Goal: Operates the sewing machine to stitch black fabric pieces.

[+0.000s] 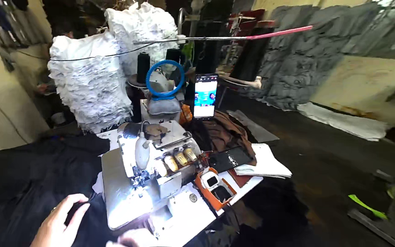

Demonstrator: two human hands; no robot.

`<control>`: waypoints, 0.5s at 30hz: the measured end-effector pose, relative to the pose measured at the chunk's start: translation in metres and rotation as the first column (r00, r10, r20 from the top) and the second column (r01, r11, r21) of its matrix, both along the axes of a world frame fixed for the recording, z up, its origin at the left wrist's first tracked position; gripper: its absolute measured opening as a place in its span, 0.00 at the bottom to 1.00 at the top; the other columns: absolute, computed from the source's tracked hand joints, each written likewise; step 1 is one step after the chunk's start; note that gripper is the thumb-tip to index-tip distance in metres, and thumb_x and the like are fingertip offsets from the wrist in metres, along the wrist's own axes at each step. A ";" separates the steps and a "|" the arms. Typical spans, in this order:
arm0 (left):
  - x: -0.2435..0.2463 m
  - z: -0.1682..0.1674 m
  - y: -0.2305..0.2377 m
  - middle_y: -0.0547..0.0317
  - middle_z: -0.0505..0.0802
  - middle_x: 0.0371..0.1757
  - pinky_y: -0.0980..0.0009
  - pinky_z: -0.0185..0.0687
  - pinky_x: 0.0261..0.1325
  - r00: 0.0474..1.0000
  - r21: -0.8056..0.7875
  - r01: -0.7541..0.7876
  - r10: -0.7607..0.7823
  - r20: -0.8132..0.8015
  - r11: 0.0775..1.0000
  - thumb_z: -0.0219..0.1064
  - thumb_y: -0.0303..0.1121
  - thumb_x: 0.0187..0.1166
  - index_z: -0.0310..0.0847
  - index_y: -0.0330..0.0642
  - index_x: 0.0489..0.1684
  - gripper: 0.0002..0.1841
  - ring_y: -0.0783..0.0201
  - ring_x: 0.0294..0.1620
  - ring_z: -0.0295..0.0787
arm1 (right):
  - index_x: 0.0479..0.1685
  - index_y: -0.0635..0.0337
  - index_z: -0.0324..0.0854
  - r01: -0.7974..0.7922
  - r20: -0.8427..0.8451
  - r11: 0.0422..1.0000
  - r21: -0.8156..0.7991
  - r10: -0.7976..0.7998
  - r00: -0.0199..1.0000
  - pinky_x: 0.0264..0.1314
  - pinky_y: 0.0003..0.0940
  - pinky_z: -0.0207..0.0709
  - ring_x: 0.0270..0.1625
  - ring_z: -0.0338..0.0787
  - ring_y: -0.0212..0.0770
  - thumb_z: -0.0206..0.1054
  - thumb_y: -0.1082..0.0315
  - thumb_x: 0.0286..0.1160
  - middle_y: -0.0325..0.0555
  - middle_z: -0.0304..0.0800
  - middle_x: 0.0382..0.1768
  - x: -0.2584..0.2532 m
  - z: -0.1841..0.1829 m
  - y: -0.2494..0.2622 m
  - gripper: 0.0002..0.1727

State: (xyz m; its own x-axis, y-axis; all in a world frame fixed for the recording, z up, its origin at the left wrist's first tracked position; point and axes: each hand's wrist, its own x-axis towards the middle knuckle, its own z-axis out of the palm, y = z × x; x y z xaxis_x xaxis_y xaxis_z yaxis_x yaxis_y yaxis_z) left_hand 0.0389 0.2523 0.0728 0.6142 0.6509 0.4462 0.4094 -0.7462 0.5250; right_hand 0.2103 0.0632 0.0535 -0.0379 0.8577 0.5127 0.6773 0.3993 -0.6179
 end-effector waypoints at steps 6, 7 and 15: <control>0.008 0.060 -0.031 0.44 0.91 0.47 0.78 0.82 0.60 0.961 -0.174 0.255 -0.229 0.154 0.951 0.68 0.24 0.79 0.79 0.19 0.50 0.12 0.74 0.50 0.87 | 0.67 0.80 0.79 0.117 -0.271 0.985 0.124 -0.080 0.959 0.61 0.46 0.86 0.52 0.93 0.55 0.73 0.79 0.67 0.65 0.92 0.53 -0.005 0.044 0.061 0.26; 0.008 0.063 -0.032 0.45 0.92 0.47 0.78 0.82 0.59 0.957 -0.195 0.271 -0.241 0.164 0.943 0.68 0.25 0.79 0.79 0.19 0.50 0.13 0.76 0.49 0.87 | 0.62 0.79 0.82 0.115 -0.296 0.982 0.152 -0.066 0.953 0.60 0.45 0.86 0.50 0.94 0.54 0.72 0.81 0.67 0.64 0.93 0.50 -0.003 0.043 0.064 0.21; 0.012 0.051 -0.035 0.62 0.88 0.42 0.85 0.79 0.50 0.942 -0.289 0.283 -0.208 0.262 0.915 0.62 0.23 0.82 0.79 0.21 0.47 0.09 0.86 0.42 0.81 | 0.49 0.75 0.84 -0.032 -0.680 0.996 -0.082 -0.033 0.732 0.42 0.21 0.79 0.34 0.85 0.24 0.67 0.82 0.71 0.47 0.90 0.35 0.009 0.032 0.046 0.10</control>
State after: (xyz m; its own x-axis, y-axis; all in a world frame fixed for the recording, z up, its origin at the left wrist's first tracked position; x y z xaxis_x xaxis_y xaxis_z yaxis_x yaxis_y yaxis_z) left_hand 0.0510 0.2169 0.1239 0.6828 0.6218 0.3836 0.0808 -0.5861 0.8062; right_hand 0.2196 0.1090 0.0853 0.2938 0.8976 0.3287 0.0628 0.3250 -0.9436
